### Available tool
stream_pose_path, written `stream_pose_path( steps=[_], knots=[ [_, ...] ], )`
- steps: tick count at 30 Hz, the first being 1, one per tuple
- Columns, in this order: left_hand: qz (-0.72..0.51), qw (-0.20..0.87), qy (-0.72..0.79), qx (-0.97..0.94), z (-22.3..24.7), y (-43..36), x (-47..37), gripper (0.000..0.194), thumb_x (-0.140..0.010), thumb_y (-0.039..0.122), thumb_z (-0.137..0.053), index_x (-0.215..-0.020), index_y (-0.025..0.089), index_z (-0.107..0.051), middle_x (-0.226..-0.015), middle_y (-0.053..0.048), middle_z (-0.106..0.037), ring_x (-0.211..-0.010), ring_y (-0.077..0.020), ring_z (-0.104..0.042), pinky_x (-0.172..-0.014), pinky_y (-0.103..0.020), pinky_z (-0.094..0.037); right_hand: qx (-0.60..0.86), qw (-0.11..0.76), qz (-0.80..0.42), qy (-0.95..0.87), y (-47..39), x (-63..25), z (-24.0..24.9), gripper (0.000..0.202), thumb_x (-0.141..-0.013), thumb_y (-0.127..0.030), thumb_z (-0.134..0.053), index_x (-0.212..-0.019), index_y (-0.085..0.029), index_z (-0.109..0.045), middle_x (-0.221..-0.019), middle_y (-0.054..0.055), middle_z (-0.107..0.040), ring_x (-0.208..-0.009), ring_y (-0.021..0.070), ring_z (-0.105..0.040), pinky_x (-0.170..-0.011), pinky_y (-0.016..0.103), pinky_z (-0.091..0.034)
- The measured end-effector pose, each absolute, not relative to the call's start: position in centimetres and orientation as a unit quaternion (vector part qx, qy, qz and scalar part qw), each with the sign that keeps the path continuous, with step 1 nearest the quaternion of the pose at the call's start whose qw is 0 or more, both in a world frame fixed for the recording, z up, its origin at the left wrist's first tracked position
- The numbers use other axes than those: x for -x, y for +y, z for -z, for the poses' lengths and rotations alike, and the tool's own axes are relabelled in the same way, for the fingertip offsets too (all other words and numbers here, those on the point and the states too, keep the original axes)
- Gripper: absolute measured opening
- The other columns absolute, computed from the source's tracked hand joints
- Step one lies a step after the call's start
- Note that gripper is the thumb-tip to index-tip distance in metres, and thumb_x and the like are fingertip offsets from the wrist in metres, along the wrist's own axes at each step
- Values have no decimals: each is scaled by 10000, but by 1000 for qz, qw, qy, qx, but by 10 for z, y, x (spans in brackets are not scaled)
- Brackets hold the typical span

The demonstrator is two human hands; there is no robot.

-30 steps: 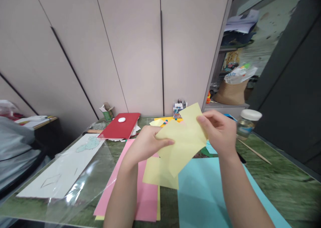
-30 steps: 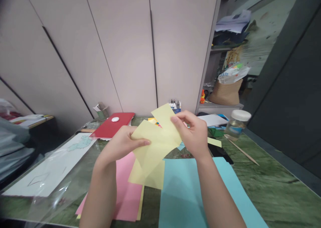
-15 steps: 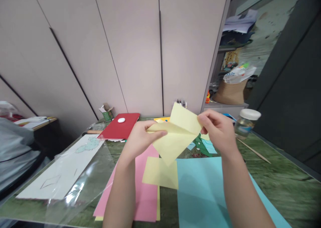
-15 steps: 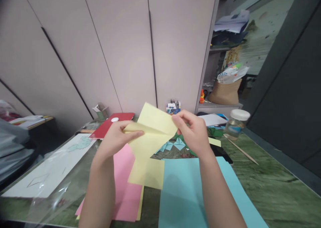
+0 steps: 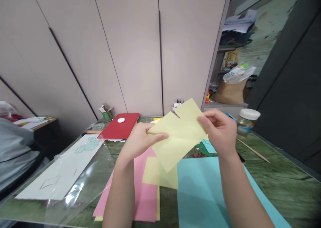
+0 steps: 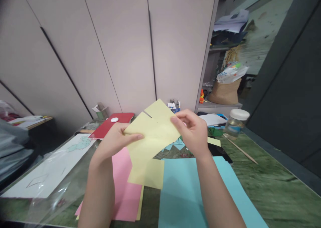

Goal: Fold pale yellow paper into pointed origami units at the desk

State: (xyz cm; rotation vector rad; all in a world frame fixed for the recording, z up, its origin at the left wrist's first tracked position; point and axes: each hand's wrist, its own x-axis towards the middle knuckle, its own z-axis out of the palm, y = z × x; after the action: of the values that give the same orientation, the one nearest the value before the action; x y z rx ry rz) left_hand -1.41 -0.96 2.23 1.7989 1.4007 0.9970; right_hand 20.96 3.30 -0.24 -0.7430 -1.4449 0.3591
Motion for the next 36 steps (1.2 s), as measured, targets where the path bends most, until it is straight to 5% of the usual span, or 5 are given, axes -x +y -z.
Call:
stream_pose_path(
  steps=[36],
  knots=[
    [-406, 327, 527, -671, -23, -8, 22, 353, -690, 441, -691, -593, 145, -523, -608, 7, -504, -559, -92, -444, -484, -191, -305, 312, 737, -155, -579, 44, -184, 10, 162, -782, -324, -658, -691, -191, -632, -551, -22, -578, -465, 94, -468, -417, 210, -351]
  ],
)
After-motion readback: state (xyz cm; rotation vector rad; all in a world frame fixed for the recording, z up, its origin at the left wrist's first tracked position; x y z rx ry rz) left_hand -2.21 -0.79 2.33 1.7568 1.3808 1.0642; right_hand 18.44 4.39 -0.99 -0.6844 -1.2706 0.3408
